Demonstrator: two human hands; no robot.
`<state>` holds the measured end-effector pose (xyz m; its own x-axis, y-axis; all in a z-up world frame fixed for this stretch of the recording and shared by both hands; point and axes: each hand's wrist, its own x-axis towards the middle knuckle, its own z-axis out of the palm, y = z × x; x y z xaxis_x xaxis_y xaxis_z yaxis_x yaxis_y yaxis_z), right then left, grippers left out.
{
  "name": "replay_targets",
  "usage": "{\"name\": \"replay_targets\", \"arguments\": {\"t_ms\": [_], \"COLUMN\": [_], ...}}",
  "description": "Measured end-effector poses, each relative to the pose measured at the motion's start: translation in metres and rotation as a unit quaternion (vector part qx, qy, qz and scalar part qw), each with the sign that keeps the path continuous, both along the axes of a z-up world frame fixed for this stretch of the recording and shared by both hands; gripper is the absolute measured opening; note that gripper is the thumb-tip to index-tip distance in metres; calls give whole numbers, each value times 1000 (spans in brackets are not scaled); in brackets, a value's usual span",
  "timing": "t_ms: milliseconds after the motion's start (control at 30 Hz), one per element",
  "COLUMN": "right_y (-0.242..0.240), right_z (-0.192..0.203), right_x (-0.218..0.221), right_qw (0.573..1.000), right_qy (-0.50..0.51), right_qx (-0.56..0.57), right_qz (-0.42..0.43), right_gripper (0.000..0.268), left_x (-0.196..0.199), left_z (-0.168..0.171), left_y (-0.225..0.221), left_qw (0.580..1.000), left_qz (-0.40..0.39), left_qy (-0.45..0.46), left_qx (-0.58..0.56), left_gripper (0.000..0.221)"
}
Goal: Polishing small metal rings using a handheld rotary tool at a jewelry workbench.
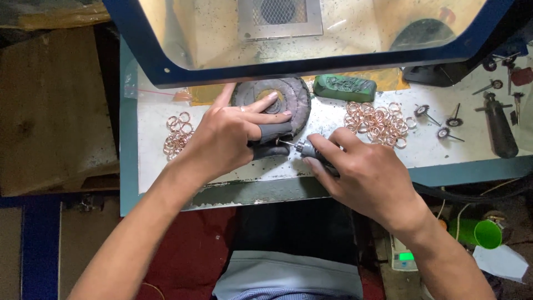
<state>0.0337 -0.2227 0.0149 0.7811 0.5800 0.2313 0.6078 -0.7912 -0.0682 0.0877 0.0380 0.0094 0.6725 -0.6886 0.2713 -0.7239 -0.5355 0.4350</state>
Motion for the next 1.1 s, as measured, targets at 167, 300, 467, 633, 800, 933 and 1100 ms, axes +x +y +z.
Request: {"name": "replay_targets", "arguments": {"t_ms": [167,300,467,633,800,933,1100], "right_y": [1,1,1,2,1,-1,-3], "right_z": [1,0,2,4,6,5,3], "right_x": [1,0,3,6,8,9,8], "right_qw": [1000,1000,999,997,996,997,998], "right_qy": [6,11,44,72,82,78,61], "right_qx": [-15,-15,-19,-36,-43,-22,12], "right_qz": [-5,-12,-10,-8,5,18,29], "right_gripper": [36,34,33,33,33,31,33], "left_x": [0,2,3,3,3,4,4], "left_z": [1,2,2,2,3,3,4], "left_y": [0,0,0,0,0,2,3], "left_qw": [1000,999,999,998,999,999,998], "left_qz": [-10,-30,-33,-34,-30,-36,-44], "left_qy": [-3,-7,-12,-19,-1,-8,-9], "left_qx": [-13,-36,-39,-46,-35,-28,-43], "left_gripper": [43,36,32,16,35,34,32]}}
